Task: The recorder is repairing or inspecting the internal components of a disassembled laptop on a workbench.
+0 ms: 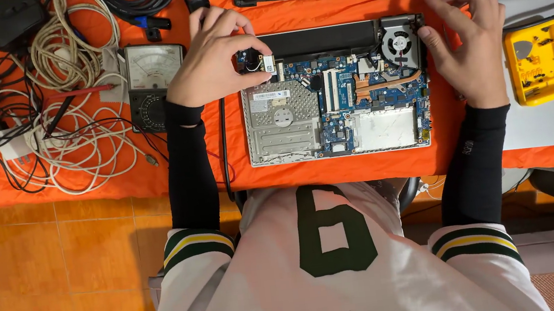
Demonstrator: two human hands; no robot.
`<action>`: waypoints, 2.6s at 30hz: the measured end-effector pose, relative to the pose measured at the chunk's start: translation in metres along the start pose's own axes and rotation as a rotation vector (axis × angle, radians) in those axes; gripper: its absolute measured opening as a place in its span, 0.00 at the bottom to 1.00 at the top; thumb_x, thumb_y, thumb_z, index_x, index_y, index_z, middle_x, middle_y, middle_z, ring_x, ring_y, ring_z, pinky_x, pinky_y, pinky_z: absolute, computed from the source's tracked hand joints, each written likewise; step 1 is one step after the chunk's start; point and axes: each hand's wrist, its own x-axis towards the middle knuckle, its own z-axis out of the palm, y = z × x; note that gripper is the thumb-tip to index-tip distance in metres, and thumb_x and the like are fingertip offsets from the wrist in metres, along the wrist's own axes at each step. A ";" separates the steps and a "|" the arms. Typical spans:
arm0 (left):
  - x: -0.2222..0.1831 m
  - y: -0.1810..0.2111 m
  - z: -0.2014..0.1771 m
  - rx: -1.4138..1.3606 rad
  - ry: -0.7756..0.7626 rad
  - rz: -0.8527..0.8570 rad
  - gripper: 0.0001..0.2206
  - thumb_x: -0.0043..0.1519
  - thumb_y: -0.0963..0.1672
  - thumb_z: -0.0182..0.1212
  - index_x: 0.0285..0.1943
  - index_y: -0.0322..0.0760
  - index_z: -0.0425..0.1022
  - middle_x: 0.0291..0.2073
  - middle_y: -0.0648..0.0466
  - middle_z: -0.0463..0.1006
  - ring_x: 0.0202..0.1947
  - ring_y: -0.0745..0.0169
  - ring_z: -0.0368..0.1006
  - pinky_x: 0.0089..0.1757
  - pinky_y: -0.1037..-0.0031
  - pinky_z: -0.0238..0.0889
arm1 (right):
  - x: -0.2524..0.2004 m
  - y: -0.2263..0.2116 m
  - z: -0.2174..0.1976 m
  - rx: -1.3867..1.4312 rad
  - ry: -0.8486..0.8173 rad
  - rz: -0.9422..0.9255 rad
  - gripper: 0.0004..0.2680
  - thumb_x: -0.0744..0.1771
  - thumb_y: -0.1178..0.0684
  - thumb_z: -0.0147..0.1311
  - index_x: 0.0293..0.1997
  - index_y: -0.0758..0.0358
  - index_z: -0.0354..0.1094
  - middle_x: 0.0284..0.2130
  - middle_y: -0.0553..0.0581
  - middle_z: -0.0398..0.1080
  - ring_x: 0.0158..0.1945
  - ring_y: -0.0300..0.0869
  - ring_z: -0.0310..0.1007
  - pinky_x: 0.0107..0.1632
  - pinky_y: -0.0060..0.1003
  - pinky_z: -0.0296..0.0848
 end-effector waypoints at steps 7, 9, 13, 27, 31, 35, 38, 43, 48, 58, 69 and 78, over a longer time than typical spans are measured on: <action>0.003 0.003 0.000 -0.059 -0.033 0.006 0.13 0.54 0.52 0.78 0.43 0.50 0.84 0.49 0.57 0.70 0.60 0.55 0.59 0.64 0.58 0.41 | -0.001 0.003 0.001 -0.015 0.004 0.013 0.12 0.73 0.54 0.61 0.65 0.63 0.72 0.54 0.57 0.65 0.59 0.49 0.61 0.66 0.47 0.56; 0.003 0.003 0.003 -0.053 -0.036 0.009 0.13 0.54 0.51 0.79 0.42 0.49 0.83 0.48 0.57 0.70 0.60 0.55 0.60 0.64 0.57 0.41 | -0.001 0.005 0.001 -0.032 0.004 0.015 0.12 0.74 0.54 0.61 0.64 0.63 0.72 0.53 0.58 0.65 0.60 0.49 0.61 0.66 0.47 0.56; 0.006 0.004 0.005 -0.078 -0.066 0.006 0.13 0.53 0.51 0.79 0.41 0.47 0.83 0.46 0.57 0.70 0.57 0.56 0.60 0.63 0.56 0.41 | -0.005 0.010 0.004 -0.059 0.009 0.021 0.11 0.74 0.54 0.60 0.64 0.64 0.72 0.52 0.58 0.66 0.58 0.49 0.61 0.66 0.46 0.56; 0.013 0.014 -0.001 -0.100 -0.106 -0.041 0.15 0.49 0.52 0.79 0.38 0.47 0.82 0.43 0.57 0.71 0.56 0.54 0.60 0.62 0.56 0.39 | 0.003 0.005 0.001 -0.096 0.022 0.068 0.12 0.73 0.51 0.60 0.65 0.60 0.73 0.51 0.59 0.67 0.59 0.51 0.63 0.65 0.45 0.58; 0.012 0.016 0.001 -0.120 -0.124 -0.066 0.14 0.50 0.52 0.77 0.39 0.46 0.82 0.43 0.59 0.72 0.56 0.56 0.61 0.64 0.56 0.39 | 0.004 0.001 0.002 -0.075 0.013 0.082 0.12 0.73 0.50 0.60 0.63 0.58 0.73 0.51 0.57 0.68 0.57 0.50 0.64 0.61 0.44 0.58; 0.012 0.018 0.002 -0.105 -0.124 -0.061 0.14 0.50 0.52 0.77 0.38 0.46 0.83 0.42 0.58 0.73 0.56 0.56 0.61 0.65 0.54 0.37 | 0.002 0.005 0.005 -0.077 0.026 0.085 0.14 0.72 0.49 0.60 0.66 0.55 0.74 0.51 0.56 0.69 0.56 0.49 0.64 0.60 0.45 0.59; 0.013 0.019 0.002 -0.111 -0.114 -0.057 0.14 0.50 0.52 0.76 0.38 0.45 0.82 0.43 0.59 0.73 0.57 0.56 0.61 0.65 0.54 0.37 | 0.002 0.006 0.006 -0.106 0.011 0.090 0.14 0.72 0.48 0.60 0.66 0.55 0.73 0.49 0.56 0.69 0.55 0.49 0.64 0.60 0.45 0.59; 0.012 0.021 0.000 -0.085 -0.101 -0.087 0.15 0.49 0.52 0.76 0.37 0.44 0.81 0.43 0.58 0.73 0.55 0.56 0.62 0.64 0.56 0.39 | 0.002 0.008 0.007 -0.099 -0.007 0.100 0.14 0.71 0.47 0.60 0.64 0.55 0.74 0.49 0.55 0.69 0.54 0.49 0.64 0.59 0.44 0.59; 0.013 0.023 0.000 -0.059 -0.103 -0.087 0.15 0.49 0.52 0.76 0.36 0.44 0.81 0.42 0.58 0.72 0.54 0.57 0.62 0.64 0.57 0.40 | 0.002 0.009 0.008 -0.087 0.003 0.082 0.14 0.71 0.47 0.60 0.63 0.55 0.74 0.49 0.56 0.69 0.55 0.49 0.65 0.60 0.44 0.59; 0.013 0.023 0.001 -0.059 -0.116 -0.106 0.16 0.48 0.53 0.76 0.35 0.43 0.80 0.43 0.56 0.72 0.55 0.55 0.61 0.63 0.58 0.41 | 0.000 0.011 0.010 -0.034 -0.017 0.077 0.13 0.70 0.47 0.59 0.60 0.58 0.75 0.47 0.57 0.70 0.53 0.48 0.67 0.61 0.44 0.59; 0.014 0.024 0.000 -0.060 -0.129 -0.130 0.16 0.48 0.53 0.76 0.36 0.43 0.81 0.43 0.56 0.73 0.55 0.55 0.61 0.63 0.58 0.41 | 0.002 0.010 0.010 -0.037 -0.022 0.065 0.13 0.70 0.47 0.59 0.59 0.59 0.75 0.44 0.56 0.72 0.51 0.48 0.68 0.61 0.44 0.60; 0.013 0.024 0.001 -0.058 -0.133 -0.131 0.16 0.48 0.53 0.76 0.36 0.43 0.81 0.43 0.56 0.73 0.56 0.55 0.61 0.63 0.58 0.41 | 0.001 0.009 0.010 -0.030 -0.034 0.077 0.13 0.71 0.47 0.58 0.60 0.59 0.75 0.44 0.56 0.72 0.51 0.48 0.68 0.60 0.44 0.60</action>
